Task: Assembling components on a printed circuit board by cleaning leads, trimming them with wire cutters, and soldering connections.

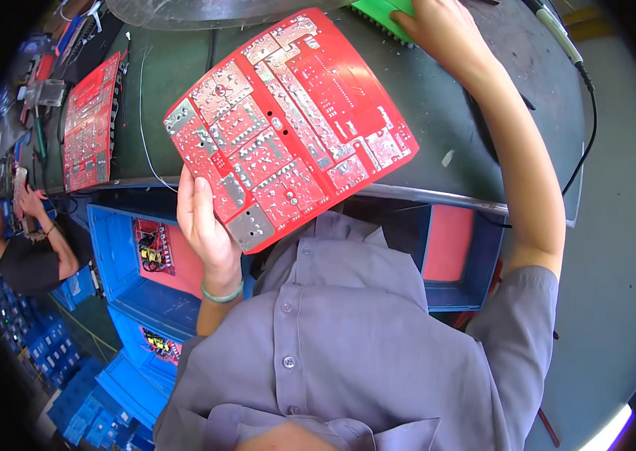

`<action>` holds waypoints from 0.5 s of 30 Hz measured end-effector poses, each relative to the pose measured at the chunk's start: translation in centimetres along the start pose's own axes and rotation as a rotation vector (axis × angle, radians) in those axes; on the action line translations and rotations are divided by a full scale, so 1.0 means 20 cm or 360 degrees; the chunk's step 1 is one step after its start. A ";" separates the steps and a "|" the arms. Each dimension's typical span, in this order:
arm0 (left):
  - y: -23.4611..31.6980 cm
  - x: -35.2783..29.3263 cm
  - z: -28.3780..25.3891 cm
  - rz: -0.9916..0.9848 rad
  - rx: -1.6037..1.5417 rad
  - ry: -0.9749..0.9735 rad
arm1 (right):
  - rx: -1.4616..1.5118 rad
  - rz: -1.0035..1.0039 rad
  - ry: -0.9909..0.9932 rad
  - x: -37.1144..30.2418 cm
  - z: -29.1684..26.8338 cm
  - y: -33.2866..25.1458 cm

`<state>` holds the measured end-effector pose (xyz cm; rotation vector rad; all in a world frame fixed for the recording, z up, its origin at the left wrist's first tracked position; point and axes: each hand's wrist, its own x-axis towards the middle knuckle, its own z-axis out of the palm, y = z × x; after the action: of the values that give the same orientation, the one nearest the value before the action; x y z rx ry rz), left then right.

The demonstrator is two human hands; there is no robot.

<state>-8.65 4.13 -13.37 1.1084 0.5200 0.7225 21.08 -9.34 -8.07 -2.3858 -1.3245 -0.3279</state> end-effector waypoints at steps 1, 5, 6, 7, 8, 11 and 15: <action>0.00 0.00 0.00 -0.0002 -0.0002 -0.0001 | 0.0036 0.0091 -0.0094 -0.03 0.01 0.03; 0.02 0.01 0.00 -0.0052 -0.0003 -0.0041 | 0.0065 0.0296 -0.0060 -0.13 -0.08 -0.03; 0.02 0.01 0.00 -0.0086 -0.0011 -0.0036 | 0.0065 0.0294 -0.0062 -0.15 -0.12 -0.09; 0.02 0.01 0.00 -0.0086 -0.0011 -0.0031 | 0.0168 0.0416 -0.0045 -0.17 -0.15 -0.17; 0.02 0.01 0.00 -0.0078 -0.0030 -0.0037 | 0.0265 0.0546 -0.0020 -0.21 -0.19 -0.23; 0.02 0.01 0.03 -0.0036 -0.0083 -0.0030 | 0.0440 0.0126 -0.0051 -0.36 -0.19 -0.41; 0.03 0.01 0.05 -0.0088 0.0095 0.0026 | 0.0508 -0.0453 -0.0451 -0.48 -0.15 -0.81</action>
<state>-7.94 3.77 -12.39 1.1402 0.5870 0.6718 2.24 -10.23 -5.50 -2.0317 -1.7039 0.1462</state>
